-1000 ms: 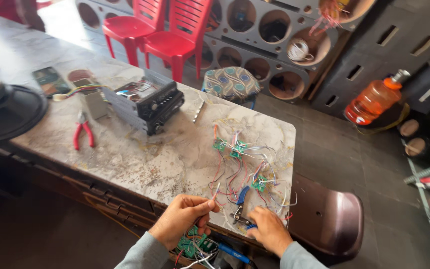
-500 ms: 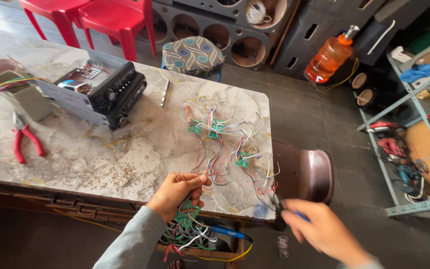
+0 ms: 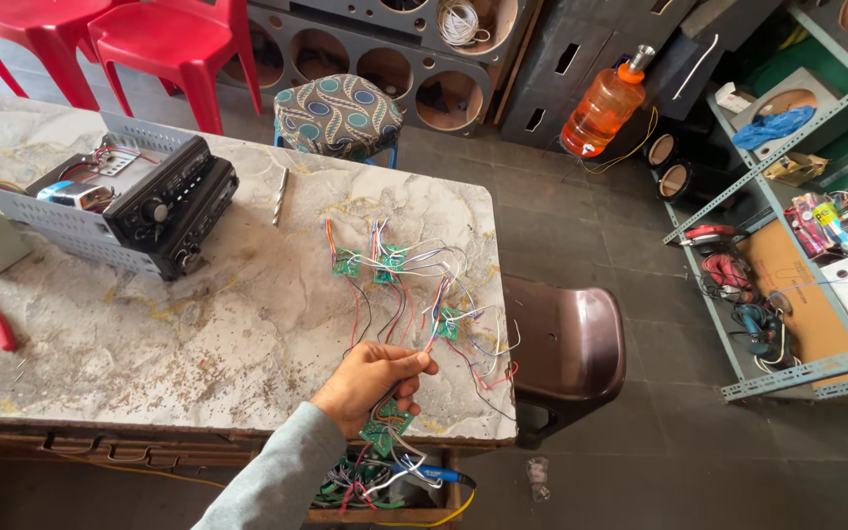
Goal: The person strips the insulation from multiple colored wires using wire strippers and organizes them on a workbench. They handle several small green circuit boards and a bundle of wires, preparing them for connection or repair.
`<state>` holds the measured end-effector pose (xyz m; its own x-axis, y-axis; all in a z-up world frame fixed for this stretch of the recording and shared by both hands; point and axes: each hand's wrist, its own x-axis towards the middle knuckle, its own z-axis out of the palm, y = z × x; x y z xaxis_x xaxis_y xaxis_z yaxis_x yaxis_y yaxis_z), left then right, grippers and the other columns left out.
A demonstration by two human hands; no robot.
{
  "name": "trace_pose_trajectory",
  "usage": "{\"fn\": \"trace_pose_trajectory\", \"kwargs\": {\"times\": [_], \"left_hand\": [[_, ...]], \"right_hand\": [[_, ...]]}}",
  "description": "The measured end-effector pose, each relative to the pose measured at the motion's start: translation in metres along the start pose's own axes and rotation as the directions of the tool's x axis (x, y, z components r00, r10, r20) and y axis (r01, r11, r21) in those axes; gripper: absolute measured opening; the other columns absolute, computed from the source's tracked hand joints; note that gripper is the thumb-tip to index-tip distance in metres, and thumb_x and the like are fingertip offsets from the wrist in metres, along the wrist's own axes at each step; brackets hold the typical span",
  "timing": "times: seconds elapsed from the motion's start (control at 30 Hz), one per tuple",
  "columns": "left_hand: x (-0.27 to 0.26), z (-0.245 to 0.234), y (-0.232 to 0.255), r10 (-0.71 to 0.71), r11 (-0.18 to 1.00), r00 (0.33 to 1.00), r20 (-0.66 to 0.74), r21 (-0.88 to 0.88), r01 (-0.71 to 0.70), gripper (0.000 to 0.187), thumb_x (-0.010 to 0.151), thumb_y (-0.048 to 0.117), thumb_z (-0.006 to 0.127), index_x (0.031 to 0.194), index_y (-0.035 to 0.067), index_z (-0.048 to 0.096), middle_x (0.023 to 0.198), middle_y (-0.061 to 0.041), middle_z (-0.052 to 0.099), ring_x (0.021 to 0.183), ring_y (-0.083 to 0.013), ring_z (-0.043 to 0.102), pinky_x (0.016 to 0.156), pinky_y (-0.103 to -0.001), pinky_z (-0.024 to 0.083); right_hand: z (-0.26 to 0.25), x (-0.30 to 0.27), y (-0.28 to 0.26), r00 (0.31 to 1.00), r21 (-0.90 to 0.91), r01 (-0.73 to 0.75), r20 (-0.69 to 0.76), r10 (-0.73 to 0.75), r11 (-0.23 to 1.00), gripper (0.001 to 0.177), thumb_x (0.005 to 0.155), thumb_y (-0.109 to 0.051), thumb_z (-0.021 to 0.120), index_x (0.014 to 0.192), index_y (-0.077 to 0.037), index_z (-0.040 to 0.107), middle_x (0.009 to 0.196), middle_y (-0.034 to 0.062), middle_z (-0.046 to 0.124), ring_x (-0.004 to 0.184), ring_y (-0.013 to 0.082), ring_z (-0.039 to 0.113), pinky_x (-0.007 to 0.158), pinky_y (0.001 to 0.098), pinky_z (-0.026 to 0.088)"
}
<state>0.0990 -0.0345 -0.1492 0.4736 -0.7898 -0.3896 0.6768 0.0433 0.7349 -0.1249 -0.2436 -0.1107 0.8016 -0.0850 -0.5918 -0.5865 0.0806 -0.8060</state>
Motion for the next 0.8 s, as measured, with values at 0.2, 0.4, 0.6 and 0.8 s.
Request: {"fn": "trace_pose_trajectory", "kwargs": {"times": [0.2, 0.4, 0.6, 0.8], "left_hand": [[0.006, 0.013, 0.005, -0.010, 0.998, 0.999, 0.040, 0.055, 0.008, 0.025, 0.097, 0.021, 0.068, 0.095, -0.002, 0.078, 0.056, 0.000, 0.052, 0.048, -0.0103, 0.050, 0.057, -0.032, 0.056], [0.018, 0.026, 0.006, 0.014, 0.983, 0.999, 0.037, 0.183, -0.021, 0.025, 0.096, 0.019, 0.066, 0.097, -0.003, 0.077, 0.056, -0.002, 0.056, 0.046, -0.0125, 0.052, 0.056, -0.034, 0.057], [0.022, 0.027, 0.016, 0.038, 0.979, 0.999, 0.032, 0.199, -0.044, 0.027, 0.099, 0.021, 0.065, 0.100, -0.003, 0.079, 0.055, -0.001, 0.053, 0.047, -0.0109, 0.053, 0.057, -0.031, 0.058], [0.032, 0.035, 0.013, 0.057, 0.970, 0.998, 0.037, 0.236, -0.064, 0.027, 0.099, 0.020, 0.064, 0.093, -0.004, 0.076, 0.057, -0.001, 0.056, 0.046, -0.0107, 0.052, 0.056, -0.032, 0.058]], "right_hand": [[0.002, 0.020, 0.016, 0.990, -0.096, 0.119, -0.060, -0.125, 0.988, 0.042, 0.073, -0.002, 0.061, 0.115, 0.000, 0.069, 0.093, 0.0038, 0.064, 0.081, 0.0114, 0.057, 0.070, 0.0284, 0.046], [0.005, 0.043, -0.064, 0.978, -0.397, 0.182, -0.019, -0.206, 0.900, 0.059, 0.069, -0.002, 0.059, 0.127, -0.008, 0.065, 0.105, -0.0027, 0.069, 0.088, 0.0064, 0.060, 0.078, 0.0224, 0.049], [-0.003, 0.056, -0.097, 0.975, -0.409, 0.222, 0.079, -0.209, 0.885, 0.053, 0.068, -0.001, 0.059, 0.120, -0.003, 0.068, 0.092, -0.0010, 0.062, 0.081, 0.0076, 0.055, 0.073, 0.0244, 0.048], [-0.012, 0.067, -0.110, 0.976, -0.356, 0.207, 0.141, -0.167, 0.911, 0.048, 0.071, -0.001, 0.059, 0.118, -0.003, 0.069, 0.087, -0.0005, 0.059, 0.079, 0.0086, 0.053, 0.071, 0.0249, 0.045]]}}
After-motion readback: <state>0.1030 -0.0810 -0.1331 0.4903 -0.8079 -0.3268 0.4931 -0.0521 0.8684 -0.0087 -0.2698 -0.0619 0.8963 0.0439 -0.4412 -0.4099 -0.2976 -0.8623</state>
